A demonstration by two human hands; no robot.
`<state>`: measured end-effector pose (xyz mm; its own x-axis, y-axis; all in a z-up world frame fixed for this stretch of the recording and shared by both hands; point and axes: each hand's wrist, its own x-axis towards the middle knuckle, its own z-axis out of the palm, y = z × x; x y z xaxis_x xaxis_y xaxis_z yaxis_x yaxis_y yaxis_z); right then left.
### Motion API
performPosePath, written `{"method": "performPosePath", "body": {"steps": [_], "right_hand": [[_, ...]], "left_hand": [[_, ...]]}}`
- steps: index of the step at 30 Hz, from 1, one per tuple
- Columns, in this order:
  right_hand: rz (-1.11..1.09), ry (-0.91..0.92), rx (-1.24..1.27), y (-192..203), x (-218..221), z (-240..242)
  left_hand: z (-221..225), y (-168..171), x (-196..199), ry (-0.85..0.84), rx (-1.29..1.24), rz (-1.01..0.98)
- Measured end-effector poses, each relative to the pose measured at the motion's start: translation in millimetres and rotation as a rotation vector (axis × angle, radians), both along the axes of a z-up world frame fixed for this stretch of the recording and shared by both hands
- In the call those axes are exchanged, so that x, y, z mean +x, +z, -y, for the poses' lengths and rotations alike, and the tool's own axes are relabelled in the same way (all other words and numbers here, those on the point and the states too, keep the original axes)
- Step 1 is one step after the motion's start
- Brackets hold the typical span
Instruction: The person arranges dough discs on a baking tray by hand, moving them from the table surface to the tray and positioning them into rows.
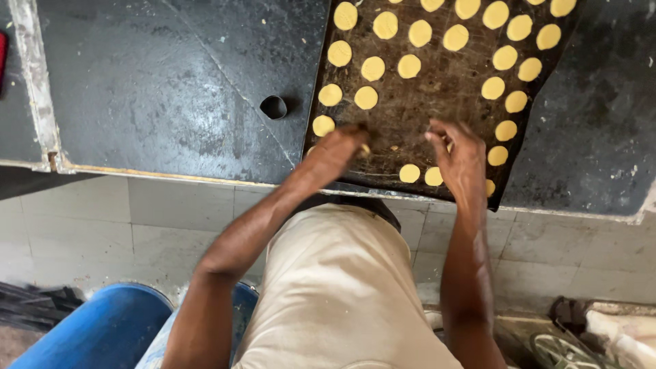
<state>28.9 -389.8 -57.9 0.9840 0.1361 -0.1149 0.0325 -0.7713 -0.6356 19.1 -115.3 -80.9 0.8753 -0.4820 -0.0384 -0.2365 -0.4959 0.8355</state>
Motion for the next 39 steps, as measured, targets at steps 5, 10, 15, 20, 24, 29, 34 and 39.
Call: {"method": "performPosePath", "body": {"steps": [5, 10, 15, 20, 24, 29, 34, 39], "right_hand": [[-0.073, 0.083, -0.130, 18, -45, 4], [-0.058, 0.123, -0.210, 17, -66, -21], [-0.205, -0.024, -0.142, 24, -68, -33], [-0.207, -0.006, -0.048, 19, -69, -40], [-0.198, 0.061, 0.139, -6, -65, -69], [-0.131, 0.031, 0.191, -29, -63, -91], [0.135, -0.037, 0.030, -12, -64, -57], [-0.004, -0.091, 0.025, 13, -77, -50]], "left_hand": [[-16, 7, 28, -0.015, 0.064, -0.075], [-21, 26, 30, 0.084, 0.055, 0.170], [-53, 56, 20, 0.207, 0.002, 0.170], [-79, 73, 3, 0.298, -0.009, 0.115], [-86, 67, -6, 0.280, -0.020, 0.089], [-74, 43, -9, 0.176, -0.051, 0.192], [-53, 20, -5, 0.148, -0.030, 0.208], [-29, 6, 7, 0.072, 0.023, 0.244]]}}
